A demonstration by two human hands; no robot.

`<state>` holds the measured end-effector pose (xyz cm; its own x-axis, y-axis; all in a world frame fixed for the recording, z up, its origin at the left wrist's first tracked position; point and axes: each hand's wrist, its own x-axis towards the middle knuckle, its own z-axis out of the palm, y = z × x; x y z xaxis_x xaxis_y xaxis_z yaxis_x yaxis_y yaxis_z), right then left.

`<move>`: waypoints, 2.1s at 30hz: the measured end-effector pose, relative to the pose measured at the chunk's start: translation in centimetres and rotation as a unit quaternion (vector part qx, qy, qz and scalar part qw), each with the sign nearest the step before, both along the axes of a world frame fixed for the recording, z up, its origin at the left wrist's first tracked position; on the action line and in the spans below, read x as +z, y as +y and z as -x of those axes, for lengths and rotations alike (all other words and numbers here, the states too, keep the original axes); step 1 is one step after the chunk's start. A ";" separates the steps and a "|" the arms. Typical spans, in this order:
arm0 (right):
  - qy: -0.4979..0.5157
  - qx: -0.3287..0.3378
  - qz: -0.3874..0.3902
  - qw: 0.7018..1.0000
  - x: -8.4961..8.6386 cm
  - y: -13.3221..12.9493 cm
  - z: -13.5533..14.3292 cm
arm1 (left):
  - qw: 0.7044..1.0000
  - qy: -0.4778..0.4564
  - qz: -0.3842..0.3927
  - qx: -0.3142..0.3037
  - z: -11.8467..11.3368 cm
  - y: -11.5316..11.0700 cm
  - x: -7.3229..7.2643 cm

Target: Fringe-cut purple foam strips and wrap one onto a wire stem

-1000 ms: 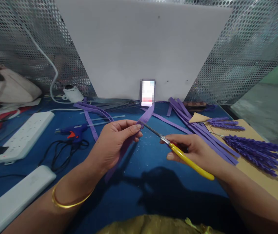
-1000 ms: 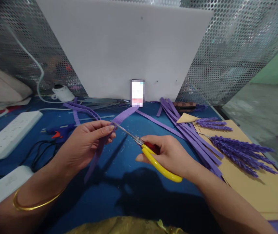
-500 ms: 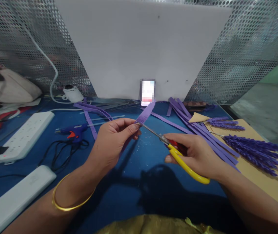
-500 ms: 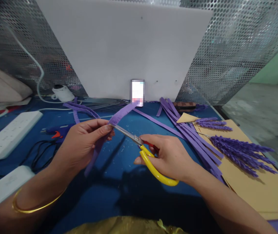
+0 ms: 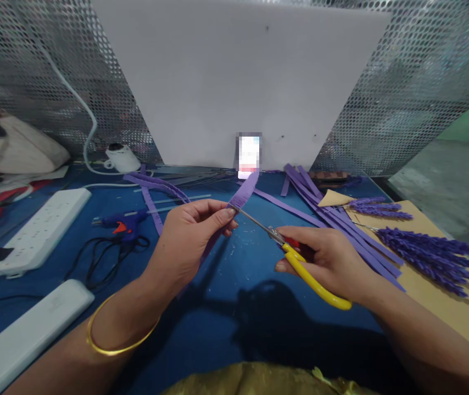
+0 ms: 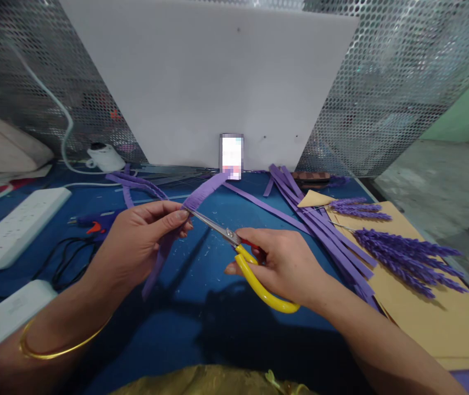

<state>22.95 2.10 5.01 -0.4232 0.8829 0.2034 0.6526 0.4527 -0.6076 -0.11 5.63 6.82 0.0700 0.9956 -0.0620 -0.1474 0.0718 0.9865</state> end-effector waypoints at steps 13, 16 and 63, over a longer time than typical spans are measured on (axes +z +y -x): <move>0.012 -0.002 0.030 0.999 -0.3 0.0 -0.1 | 1.000 -0.009 0.015 -0.016 -0.1 -0.1 0.1; 0.014 -0.001 0.037 0.999 -0.4 -0.1 -0.1 | 1.000 -0.008 0.014 -0.013 -0.2 -0.2 0.2; 0.042 0.009 0.106 0.993 0.2 0.0 0.1 | 1.000 0.008 0.023 -0.017 0.1 0.1 0.1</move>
<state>22.82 2.13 5.23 -0.4278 0.9026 0.0480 0.5890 0.3187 -0.7426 -0.23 5.76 6.91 0.1024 0.9887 -0.1095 -0.1279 0.1222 0.9842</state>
